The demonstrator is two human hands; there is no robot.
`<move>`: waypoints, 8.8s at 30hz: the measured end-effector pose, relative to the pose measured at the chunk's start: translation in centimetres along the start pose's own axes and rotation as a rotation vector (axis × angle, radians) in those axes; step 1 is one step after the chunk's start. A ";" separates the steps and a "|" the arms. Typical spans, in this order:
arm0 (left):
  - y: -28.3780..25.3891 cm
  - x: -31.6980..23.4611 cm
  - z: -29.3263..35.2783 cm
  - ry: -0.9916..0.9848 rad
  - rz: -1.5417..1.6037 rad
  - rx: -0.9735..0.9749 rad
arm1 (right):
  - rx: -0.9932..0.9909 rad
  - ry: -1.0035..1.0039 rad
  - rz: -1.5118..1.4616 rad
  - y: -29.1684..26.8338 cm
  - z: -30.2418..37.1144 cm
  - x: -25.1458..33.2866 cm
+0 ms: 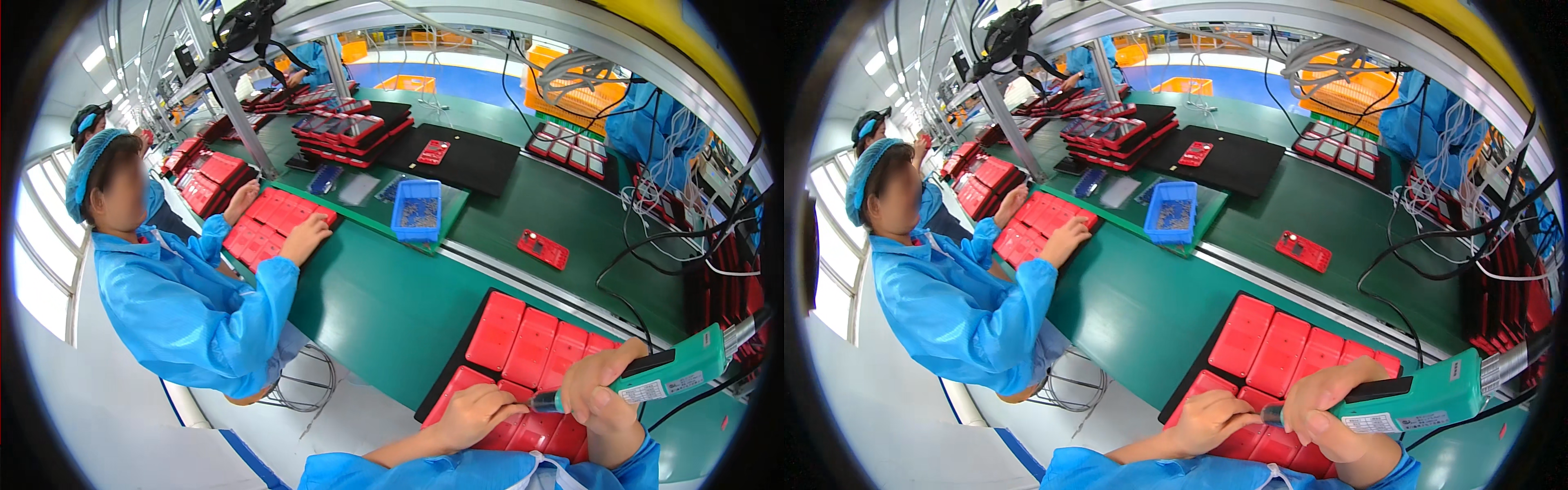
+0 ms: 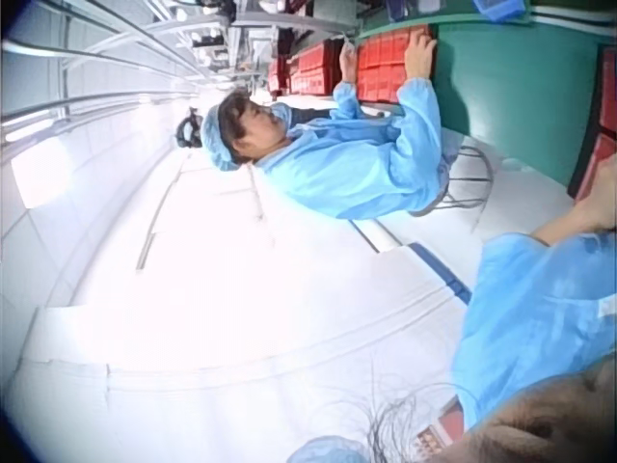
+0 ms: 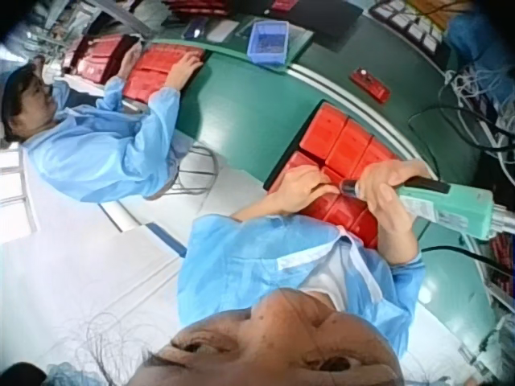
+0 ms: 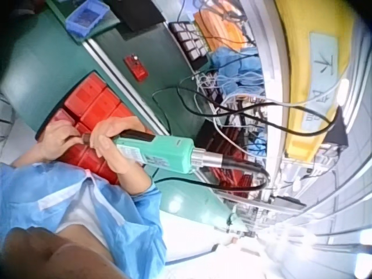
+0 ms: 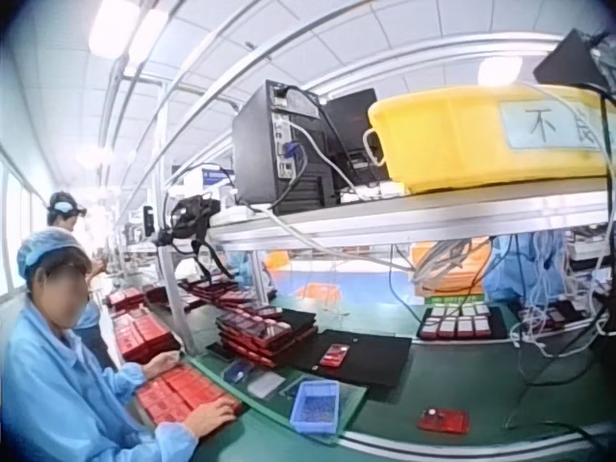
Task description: The person drives screws into the back of red plastic electronic device housings using an electric screwdriver on an assembly line.
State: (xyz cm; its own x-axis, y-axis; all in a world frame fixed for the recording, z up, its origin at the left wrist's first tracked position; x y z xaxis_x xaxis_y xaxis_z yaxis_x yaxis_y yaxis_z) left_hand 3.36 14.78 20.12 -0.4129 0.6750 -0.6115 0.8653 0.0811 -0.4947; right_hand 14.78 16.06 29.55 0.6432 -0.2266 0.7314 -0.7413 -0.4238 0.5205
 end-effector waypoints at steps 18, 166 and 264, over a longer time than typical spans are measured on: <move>-0.2 10.4 3.7 -1.007 1.598 -0.411 | 0.065 -0.164 0.208 -1.1 -3.2 0.5; 15.2 -7.6 2.4 -0.437 0.555 0.917 | -0.630 -0.368 -0.347 -13.0 15.4 11.6; 17.2 -13.0 6.3 0.564 -0.332 0.624 | -0.158 -0.470 0.629 -7.0 19.2 10.8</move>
State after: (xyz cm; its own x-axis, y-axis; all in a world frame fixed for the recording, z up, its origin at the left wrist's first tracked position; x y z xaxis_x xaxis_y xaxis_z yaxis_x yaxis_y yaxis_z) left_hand 21.80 2.79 15.61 -0.2711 0.9604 -0.0651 0.3472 0.0345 -0.9372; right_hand 30.59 -0.25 25.34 0.0830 -0.7425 0.6647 -0.9877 0.0274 0.1540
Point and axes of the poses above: each hand's wrist, its own z-axis away from the middle knuckle, its own y-axis out of the palm, x = y × z, the point moved 9 cm from there along -z, towards the middle knuckle, and after that the axes turned 10 degrees about -z, right-handed, at the moved point
